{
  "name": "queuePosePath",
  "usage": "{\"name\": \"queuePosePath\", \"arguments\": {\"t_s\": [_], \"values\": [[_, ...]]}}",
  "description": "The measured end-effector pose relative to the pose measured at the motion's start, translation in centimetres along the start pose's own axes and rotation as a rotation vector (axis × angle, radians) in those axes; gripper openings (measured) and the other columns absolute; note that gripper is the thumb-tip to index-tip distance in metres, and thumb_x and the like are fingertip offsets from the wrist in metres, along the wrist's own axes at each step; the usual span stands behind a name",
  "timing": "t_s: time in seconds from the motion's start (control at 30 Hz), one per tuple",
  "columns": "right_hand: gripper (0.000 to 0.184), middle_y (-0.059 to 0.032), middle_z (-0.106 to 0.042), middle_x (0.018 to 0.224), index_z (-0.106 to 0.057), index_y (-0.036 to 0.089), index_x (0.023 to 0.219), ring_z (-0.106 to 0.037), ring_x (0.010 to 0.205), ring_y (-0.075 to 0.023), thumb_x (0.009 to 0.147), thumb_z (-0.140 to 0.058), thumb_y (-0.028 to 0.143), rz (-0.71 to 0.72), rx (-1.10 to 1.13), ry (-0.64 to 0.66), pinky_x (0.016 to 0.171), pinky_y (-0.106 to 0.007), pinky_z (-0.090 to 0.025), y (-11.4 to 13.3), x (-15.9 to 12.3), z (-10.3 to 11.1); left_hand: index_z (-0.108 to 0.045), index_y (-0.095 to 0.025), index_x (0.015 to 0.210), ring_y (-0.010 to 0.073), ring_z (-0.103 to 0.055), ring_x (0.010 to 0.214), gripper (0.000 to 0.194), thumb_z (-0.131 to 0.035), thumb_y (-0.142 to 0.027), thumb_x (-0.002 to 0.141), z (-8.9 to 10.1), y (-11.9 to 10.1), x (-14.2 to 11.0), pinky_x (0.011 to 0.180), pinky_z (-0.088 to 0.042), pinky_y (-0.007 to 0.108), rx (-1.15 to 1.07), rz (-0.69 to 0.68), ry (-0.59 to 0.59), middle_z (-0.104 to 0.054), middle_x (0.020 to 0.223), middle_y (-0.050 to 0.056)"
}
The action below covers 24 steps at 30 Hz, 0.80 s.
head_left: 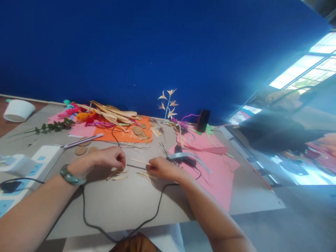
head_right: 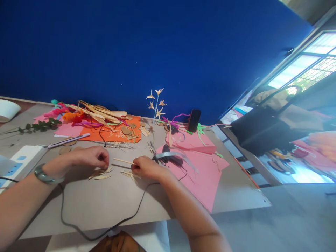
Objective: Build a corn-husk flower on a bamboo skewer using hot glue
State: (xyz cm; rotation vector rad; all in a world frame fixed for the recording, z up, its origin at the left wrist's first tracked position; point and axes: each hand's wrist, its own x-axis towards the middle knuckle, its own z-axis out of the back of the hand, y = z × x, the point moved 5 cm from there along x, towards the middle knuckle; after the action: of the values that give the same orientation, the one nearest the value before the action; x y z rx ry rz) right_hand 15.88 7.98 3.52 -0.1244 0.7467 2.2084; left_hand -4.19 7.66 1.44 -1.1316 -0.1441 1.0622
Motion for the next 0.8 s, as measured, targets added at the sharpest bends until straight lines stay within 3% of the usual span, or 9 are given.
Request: {"name": "queuePosePath", "arguments": {"t_s": [0.17,0.33,0.57,0.8], "values": [[0.014,0.0047,-0.047,0.061,-0.056,0.014,0.072,-0.041,0.057,-0.0083,0.079,-0.059,0.026,0.013,0.270,-0.020,0.052,-0.019,-0.029,0.4,-0.5,0.9,-0.066,-0.014,0.059,0.0145,-0.054,0.054,0.023,-0.069,-0.036,0.063,-0.7,0.1,0.8,0.050,-0.036,0.024,-0.082,-0.027,-0.064,-0.064,0.057,0.004],[0.019,0.0040,-0.050,0.061,-0.061,0.013,0.076,-0.041,0.055,-0.0082,0.076,-0.064,0.031,0.009,0.560,-0.041,0.051,-0.019,-0.033,0.5,-0.3,0.6,-0.071,-0.013,0.076,0.0163,-0.058,0.064,0.027,-0.074,-0.035,0.061,-2.2,-2.2,1.0,0.059,-0.042,0.026,-0.302,-0.136,-0.113,-0.069,0.071,0.006],[0.023,0.0041,-0.049,0.058,-0.063,0.014,0.071,-0.038,0.054,-0.0080,0.073,-0.069,0.036,0.029,0.668,-0.209,0.050,-0.021,-0.028,0.1,0.1,0.8,-0.066,-0.013,0.064,0.0107,-0.048,0.051,0.022,-0.071,-0.035,0.065,-3.6,-2.9,1.1,0.050,-0.033,0.022,-0.398,-0.093,-0.157,-0.058,0.054,0.000],[0.023,0.0044,-0.048,0.056,-0.065,0.014,0.072,-0.036,0.053,-0.0081,0.072,-0.070,0.037,0.012,0.679,-0.272,0.050,-0.022,-0.026,0.0,-0.1,1.2,-0.065,-0.013,0.066,0.0103,-0.047,0.052,0.022,-0.073,-0.033,0.063,-3.2,-3.7,0.7,0.052,-0.033,0.022,-0.503,-0.084,-0.245,-0.057,0.056,-0.001]]}}
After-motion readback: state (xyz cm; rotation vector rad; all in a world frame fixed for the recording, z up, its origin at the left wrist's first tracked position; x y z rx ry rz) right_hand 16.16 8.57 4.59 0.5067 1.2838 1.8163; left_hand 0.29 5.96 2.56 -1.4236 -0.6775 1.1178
